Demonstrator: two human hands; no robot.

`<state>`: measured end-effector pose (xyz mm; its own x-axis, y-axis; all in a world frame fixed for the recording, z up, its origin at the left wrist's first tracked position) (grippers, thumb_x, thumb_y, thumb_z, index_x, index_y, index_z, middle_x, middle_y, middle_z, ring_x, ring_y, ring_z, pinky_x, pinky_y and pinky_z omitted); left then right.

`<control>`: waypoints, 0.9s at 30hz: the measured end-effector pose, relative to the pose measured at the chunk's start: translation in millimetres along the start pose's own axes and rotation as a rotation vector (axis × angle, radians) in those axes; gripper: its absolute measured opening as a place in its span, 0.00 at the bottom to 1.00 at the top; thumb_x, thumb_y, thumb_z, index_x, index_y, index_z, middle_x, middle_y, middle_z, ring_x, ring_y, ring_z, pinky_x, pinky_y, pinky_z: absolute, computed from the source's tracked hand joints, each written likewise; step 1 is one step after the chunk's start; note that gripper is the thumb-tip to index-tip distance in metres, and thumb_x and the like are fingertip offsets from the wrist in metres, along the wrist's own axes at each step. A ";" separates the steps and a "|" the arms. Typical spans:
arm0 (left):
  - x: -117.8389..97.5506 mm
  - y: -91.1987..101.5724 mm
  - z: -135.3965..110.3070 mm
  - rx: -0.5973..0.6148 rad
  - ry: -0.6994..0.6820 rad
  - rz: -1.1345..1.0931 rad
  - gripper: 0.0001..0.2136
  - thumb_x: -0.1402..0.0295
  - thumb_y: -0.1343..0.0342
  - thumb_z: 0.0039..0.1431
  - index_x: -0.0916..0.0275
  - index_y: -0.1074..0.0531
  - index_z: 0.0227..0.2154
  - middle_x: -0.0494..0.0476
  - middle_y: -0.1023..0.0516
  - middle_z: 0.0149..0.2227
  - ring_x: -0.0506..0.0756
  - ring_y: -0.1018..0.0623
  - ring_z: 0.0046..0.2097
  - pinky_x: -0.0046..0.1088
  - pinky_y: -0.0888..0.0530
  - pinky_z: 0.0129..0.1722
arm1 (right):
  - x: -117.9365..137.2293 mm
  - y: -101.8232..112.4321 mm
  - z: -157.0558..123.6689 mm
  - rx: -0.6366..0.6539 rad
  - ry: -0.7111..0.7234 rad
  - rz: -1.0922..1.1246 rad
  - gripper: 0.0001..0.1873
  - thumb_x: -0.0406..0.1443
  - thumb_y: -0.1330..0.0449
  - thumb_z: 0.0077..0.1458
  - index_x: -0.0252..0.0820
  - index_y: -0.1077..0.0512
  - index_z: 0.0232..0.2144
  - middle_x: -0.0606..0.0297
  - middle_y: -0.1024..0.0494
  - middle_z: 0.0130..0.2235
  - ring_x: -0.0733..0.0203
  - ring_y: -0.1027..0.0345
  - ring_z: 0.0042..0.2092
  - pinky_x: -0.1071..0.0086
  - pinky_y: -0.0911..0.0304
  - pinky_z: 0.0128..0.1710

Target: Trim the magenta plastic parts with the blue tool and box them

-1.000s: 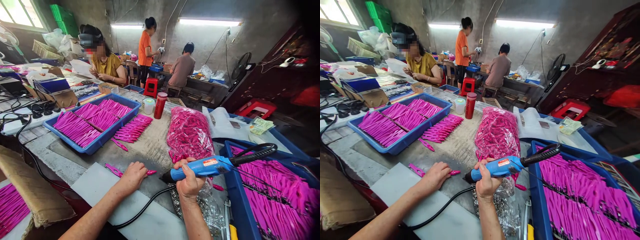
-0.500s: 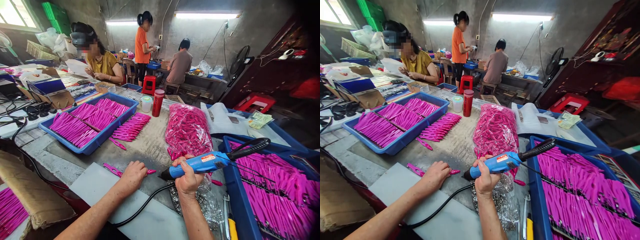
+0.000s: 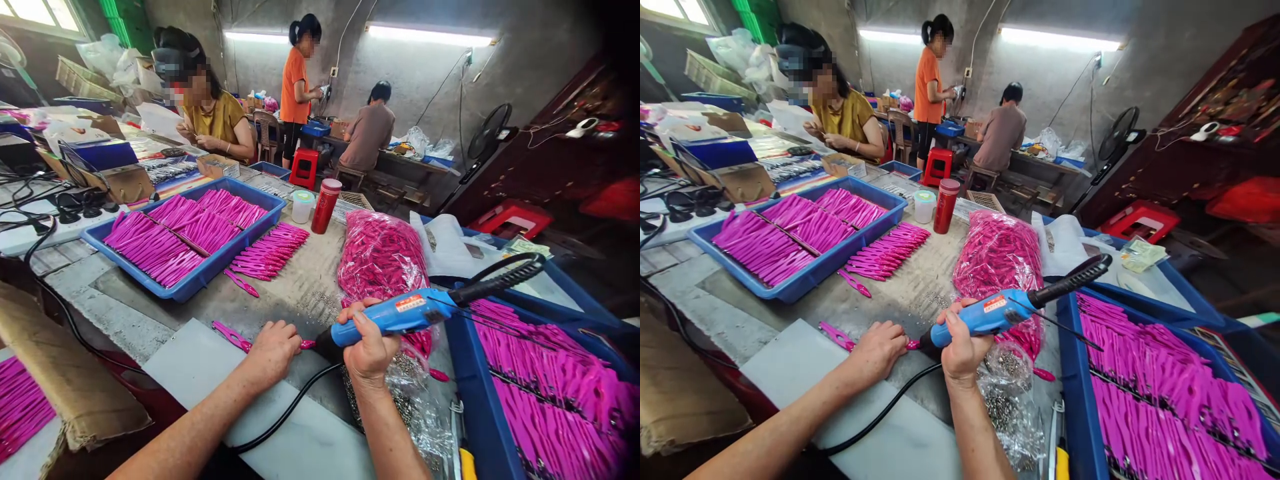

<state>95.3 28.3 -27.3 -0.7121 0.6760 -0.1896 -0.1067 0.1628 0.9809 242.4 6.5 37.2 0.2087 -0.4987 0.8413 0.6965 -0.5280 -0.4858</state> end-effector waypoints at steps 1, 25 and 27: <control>0.0 -0.1 -0.2 -0.009 -0.003 -0.003 0.10 0.70 0.52 0.64 0.61 0.28 0.31 0.54 0.27 0.32 0.53 0.31 0.37 0.31 0.42 0.33 | -0.9 -3.7 0.5 0.014 0.004 -0.009 0.17 0.38 0.36 0.39 0.39 0.36 0.32 0.72 0.31 0.22 0.63 0.35 0.21 0.67 0.37 0.25; -0.2 -3.2 -2.8 -0.117 -0.014 -0.048 0.09 0.72 0.52 0.63 0.61 0.29 0.29 0.53 0.29 0.30 0.53 0.33 0.36 0.32 0.43 0.32 | -14.2 -20.0 0.6 0.097 -0.032 -0.096 0.18 0.38 0.35 0.40 0.39 0.36 0.33 0.71 0.30 0.23 0.63 0.35 0.20 0.68 0.37 0.23; -0.6 -2.5 -2.8 -0.119 -0.018 -0.047 0.09 0.73 0.52 0.63 0.61 0.29 0.29 0.53 0.30 0.30 0.53 0.33 0.35 0.32 0.43 0.32 | -13.4 -24.2 0.2 0.102 -0.040 -0.111 0.18 0.38 0.35 0.39 0.39 0.36 0.32 0.71 0.30 0.23 0.64 0.35 0.20 0.68 0.37 0.23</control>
<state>94.1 25.4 -29.6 -0.6922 0.6824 -0.2349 -0.2219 0.1084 0.9690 222.9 26.0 37.7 0.1522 -0.4119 0.8984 0.7828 -0.5048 -0.3640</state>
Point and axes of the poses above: each hand's wrist, its own z-axis towards the middle knuckle, its own y-axis out of the back of the hand, x = y × z, the point moved 8 cm from there along z, towards the middle knuckle
